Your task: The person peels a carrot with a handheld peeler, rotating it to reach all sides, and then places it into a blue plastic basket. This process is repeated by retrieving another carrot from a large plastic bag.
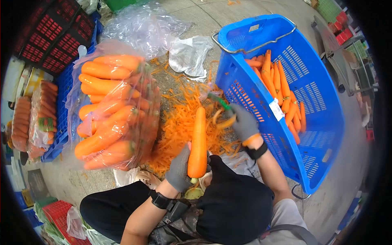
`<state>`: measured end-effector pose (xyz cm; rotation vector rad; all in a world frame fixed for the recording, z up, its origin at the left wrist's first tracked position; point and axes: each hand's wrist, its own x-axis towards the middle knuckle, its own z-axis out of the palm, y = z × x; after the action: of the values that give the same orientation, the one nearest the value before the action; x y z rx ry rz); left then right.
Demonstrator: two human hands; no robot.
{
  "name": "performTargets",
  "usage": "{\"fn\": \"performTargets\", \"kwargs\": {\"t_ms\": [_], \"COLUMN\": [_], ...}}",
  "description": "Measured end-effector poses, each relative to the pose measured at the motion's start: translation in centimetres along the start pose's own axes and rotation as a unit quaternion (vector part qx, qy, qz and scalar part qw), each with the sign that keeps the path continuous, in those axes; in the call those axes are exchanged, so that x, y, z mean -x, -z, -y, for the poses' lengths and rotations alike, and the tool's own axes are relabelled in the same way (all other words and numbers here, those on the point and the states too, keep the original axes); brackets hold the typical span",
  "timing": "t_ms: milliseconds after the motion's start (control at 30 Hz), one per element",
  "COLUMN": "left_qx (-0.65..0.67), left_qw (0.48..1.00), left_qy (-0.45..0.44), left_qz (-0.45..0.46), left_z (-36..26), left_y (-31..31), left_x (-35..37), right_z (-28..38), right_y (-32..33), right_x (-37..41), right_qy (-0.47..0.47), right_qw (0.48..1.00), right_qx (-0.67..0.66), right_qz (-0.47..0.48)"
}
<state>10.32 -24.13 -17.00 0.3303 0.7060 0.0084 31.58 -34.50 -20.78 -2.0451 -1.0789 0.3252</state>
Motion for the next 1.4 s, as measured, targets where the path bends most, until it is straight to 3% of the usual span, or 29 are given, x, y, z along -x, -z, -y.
{"fn": "performTargets", "kwargs": {"t_ms": [67,133,167,233,267,333,433,500,567,667,700,767,867,900,967,1000,1067,1100,1167,1200,1300,1333,1367,1400], "left_qx": [0.005,0.020,0.053,0.086,0.043,-0.009,0.038,0.030,0.042,0.025,0.013,-0.016,-0.022,0.004,0.042,0.076,0.070,0.063,0.062,0.062,0.031,0.033,0.025,0.017], "left_qw": [1.000,0.999,0.998,0.996,0.999,1.000,0.997,0.999,0.997,0.999,1.000,1.000,0.999,0.999,0.999,0.997,0.998,0.998,0.997,0.996,0.999,0.999,0.999,0.995], "left_qy": [-0.011,-0.022,-0.021,-0.016,-0.023,-0.005,0.013,-0.016,-0.030,-0.041,-0.028,-0.010,-0.002,-0.005,-0.006,-0.005,-0.003,0.000,0.017,0.032,-0.001,-0.006,-0.031,-0.057], "left_qz": [0.017,0.024,0.010,-0.002,-0.019,0.004,0.062,0.013,0.050,0.017,0.000,0.008,0.034,0.046,0.012,-0.015,-0.002,0.012,0.034,0.052,0.018,0.015,-0.033,-0.077], "left_z": [-0.5,-0.4,-0.5,-0.8,-0.6,-0.2,0.3,0.0,-0.4,-0.4,-0.4,0.1,0.3,0.2,-0.7,-1.0,-0.6,-0.3,0.0,0.2,-0.2,-0.3,-0.4,-0.6], "left_y": [0.6,1.7,2.2,1.4,0.8,0.8,0.7,1.0,2.4,1.6,1.8,1.3,0.7,0.8,1.1,1.3,1.8,1.8,0.8,0.5,0.9,1.2,1.5,1.5], "left_x": [-0.6,-1.1,-1.7,-1.8,-1.3,-0.9,-0.8,-0.9,-1.8,-1.5,-1.6,-1.1,-1.0,-0.9,-1.2,-1.5,-1.8,-1.9,-1.1,-0.6,-0.7,-1.0,-1.6,-2.0], "right_z": [-0.1,3.0,3.9,5.3,4.8,2.5,0.8,2.7,4.2,5.3,4.6,1.9,0.3,0.6,2.2,2.8,3.9,3.7,1.8,0.7,1.2,2.6,3.8,4.8], "right_y": [0.4,1.5,1.6,1.4,0.8,-1.0,-0.4,1.2,2.3,1.4,0.9,-0.6,-0.2,0.1,1.1,1.1,1.0,0.5,-1.2,-1.2,0.2,0.5,0.8,1.2], "right_x": [-0.7,1.8,2.7,4.1,4.1,3.1,-0.4,1.2,3.2,4.4,3.9,2.1,0.0,0.6,3.5,4.2,5.4,5.4,3.4,1.7,1.2,2.0,3.0,3.9], "right_qy": [-0.025,0.075,0.079,0.143,0.138,0.047,-0.013,0.028,0.151,0.161,0.158,0.060,0.006,0.009,0.118,0.120,0.154,0.147,0.047,0.017,-0.016,0.061,0.063,0.108], "right_qw": [0.998,0.994,0.994,0.951,0.952,0.998,0.998,0.998,0.966,0.955,0.955,0.998,0.996,0.997,0.987,0.986,0.954,0.955,0.998,1.000,0.999,0.997,0.997,0.984], "right_qx": [0.031,-0.041,-0.042,-0.031,-0.030,-0.033,-0.010,-0.017,-0.022,-0.006,-0.005,0.030,0.050,0.047,-0.008,-0.009,0.019,0.021,-0.010,0.001,0.032,-0.032,-0.034,-0.015], "right_qz": [-0.046,0.070,0.071,0.272,0.271,0.016,-0.065,-0.044,0.208,0.250,0.250,-0.004,-0.070,-0.068,0.113,0.114,0.258,0.256,0.030,-0.015,0.014,0.039,0.040,0.139]}}
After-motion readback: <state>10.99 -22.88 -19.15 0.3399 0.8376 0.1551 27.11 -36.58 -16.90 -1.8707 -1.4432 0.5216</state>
